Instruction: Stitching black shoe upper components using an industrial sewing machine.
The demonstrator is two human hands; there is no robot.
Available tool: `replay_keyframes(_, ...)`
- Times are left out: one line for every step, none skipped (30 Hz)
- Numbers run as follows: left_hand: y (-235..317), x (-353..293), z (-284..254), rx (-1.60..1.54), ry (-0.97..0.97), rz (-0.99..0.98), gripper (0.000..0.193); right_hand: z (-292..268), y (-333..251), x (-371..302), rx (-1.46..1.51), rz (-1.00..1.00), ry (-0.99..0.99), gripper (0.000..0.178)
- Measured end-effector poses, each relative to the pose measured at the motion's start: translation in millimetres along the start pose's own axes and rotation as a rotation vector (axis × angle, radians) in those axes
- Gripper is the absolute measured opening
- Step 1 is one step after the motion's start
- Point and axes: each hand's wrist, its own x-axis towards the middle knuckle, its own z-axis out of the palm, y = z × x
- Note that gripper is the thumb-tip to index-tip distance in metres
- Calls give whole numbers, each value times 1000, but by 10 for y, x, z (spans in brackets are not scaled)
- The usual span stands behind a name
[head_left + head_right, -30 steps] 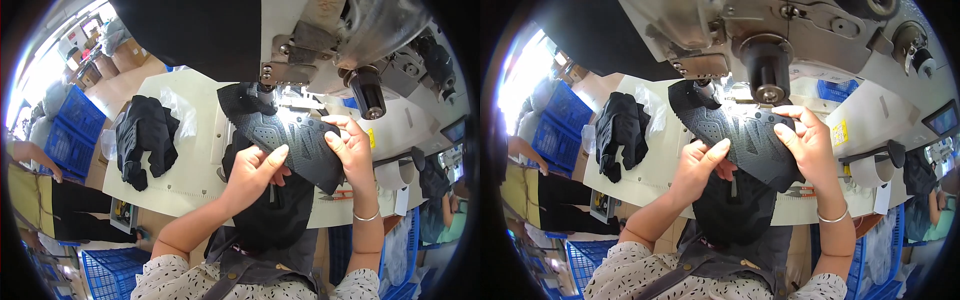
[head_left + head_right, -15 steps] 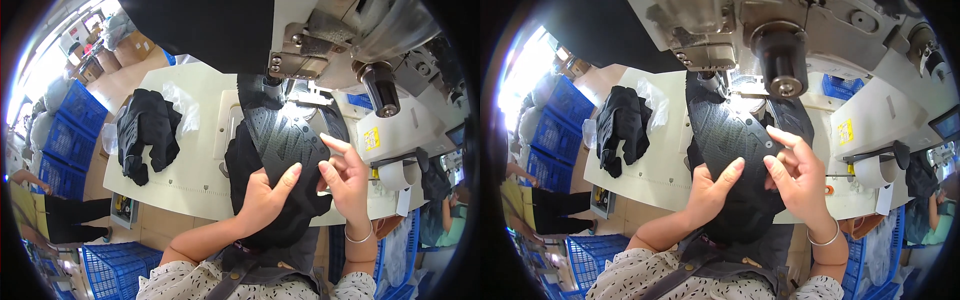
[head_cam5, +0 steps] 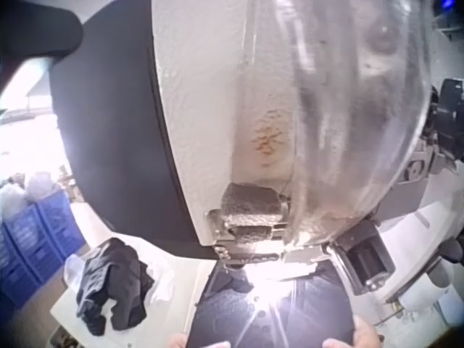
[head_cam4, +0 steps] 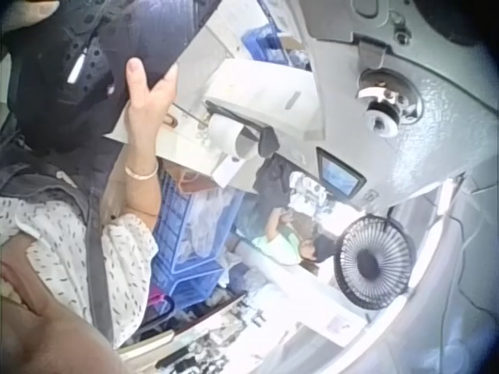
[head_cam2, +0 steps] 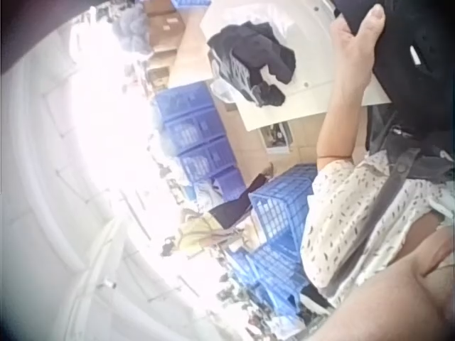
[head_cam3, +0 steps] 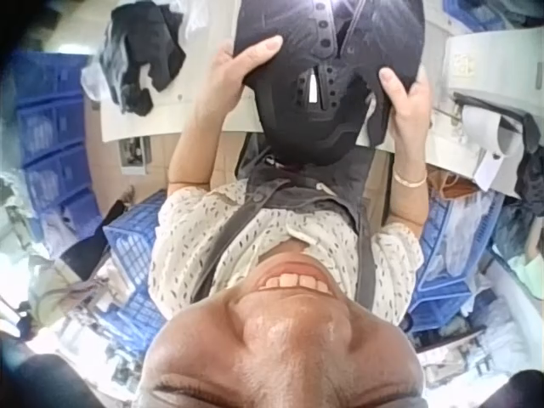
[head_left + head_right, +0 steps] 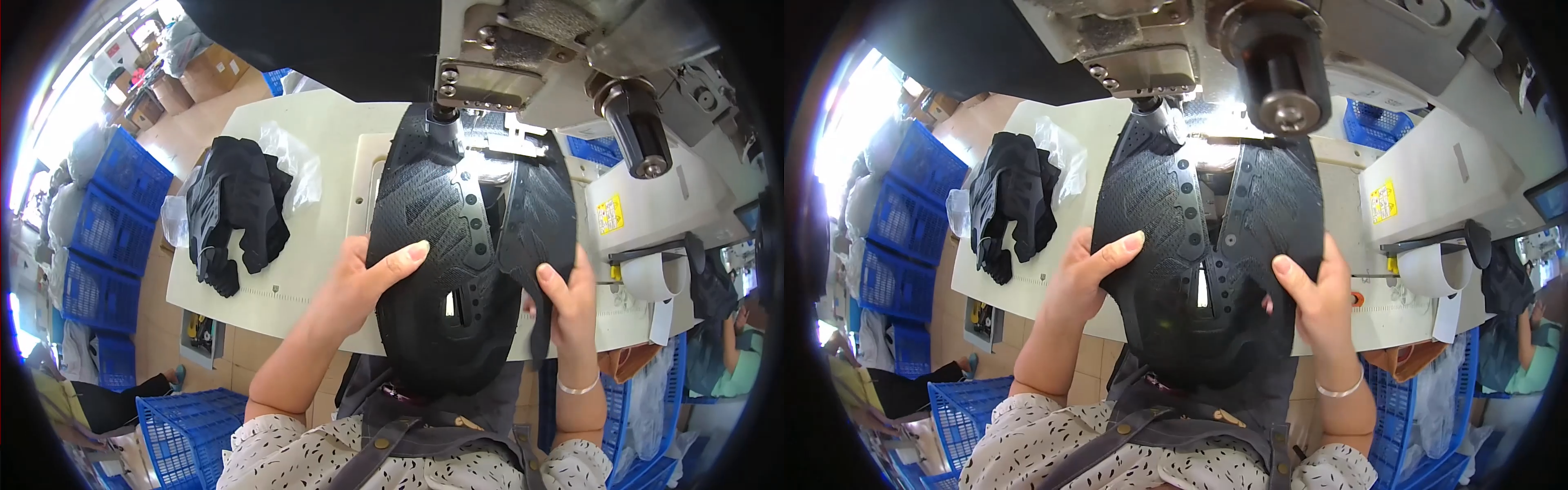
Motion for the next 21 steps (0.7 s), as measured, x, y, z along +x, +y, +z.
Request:
replay_keyframes(3,-21,18,-35,53,0,22,69,-40,-97,-54,-29,58,34)
replay_keyframes(-25,-57,34,-40,50,3,22,115,-47,-183,-113,-64,125,32)
replay_keyframes(-51,-139,41,-39,82,30,21,167,-17,-240,-109,-65,119,32)
replay_keyframes(-67,-191,45,-38,113,59,20,214,10,-284,-126,-169,155,31)
replay_keyframes(-113,-188,57,-8,177,146,18,244,20,-320,-144,-272,192,29)
replay_keyframes(-118,-189,38,-6,179,150,18,268,46,-327,-141,-275,188,29)
replay_keyframes(-112,-193,12,60,170,170,18,288,89,-322,-155,-324,223,29)
replay_keyframes(-119,-182,-1,123,158,188,18,288,114,-315,-171,-372,261,28)
replay_keyframes(-125,-168,-3,123,159,190,18,266,110,-306,-171,-374,259,28)
replay_keyframes(-126,-150,-4,132,174,193,18,228,102,-292,-170,-348,229,28)
replay_keyframes(-123,-132,0,141,184,195,19,196,91,-288,-170,-321,205,27)
replay_keyframes(-111,-106,-9,142,182,196,19,184,89,-269,-170,-323,205,27)
replay_keyframes(-90,-70,-25,151,169,198,19,178,91,-231,-165,-323,198,26)
replay_keyframes(-74,-30,-35,160,155,199,19,173,94,-189,-161,-322,191,25)
replay_keyframes(-60,7,-38,160,152,199,19,186,92,-148,-161,-324,194,25)
replay_keyframes(-46,43,-42,154,159,214,19,211,91,-104,-135,-339,207,24)
replay_keyframes(-26,71,-45,149,168,230,19,229,82,-63,-107,-355,218,23)
replay_keyframes(-6,98,-54,151,167,231,19,230,71,-28,-106,-356,220,23)
replay_keyframes(13,124,-68,162,168,230,19,226,61,4,-112,-363,208,22)
replay_keyframes(28,156,-78,172,168,229,19,218,51,39,-118,-371,198,21)
replay_keyframes(33,195,-64,188,185,250,20,209,42,72,-119,-372,201,21)
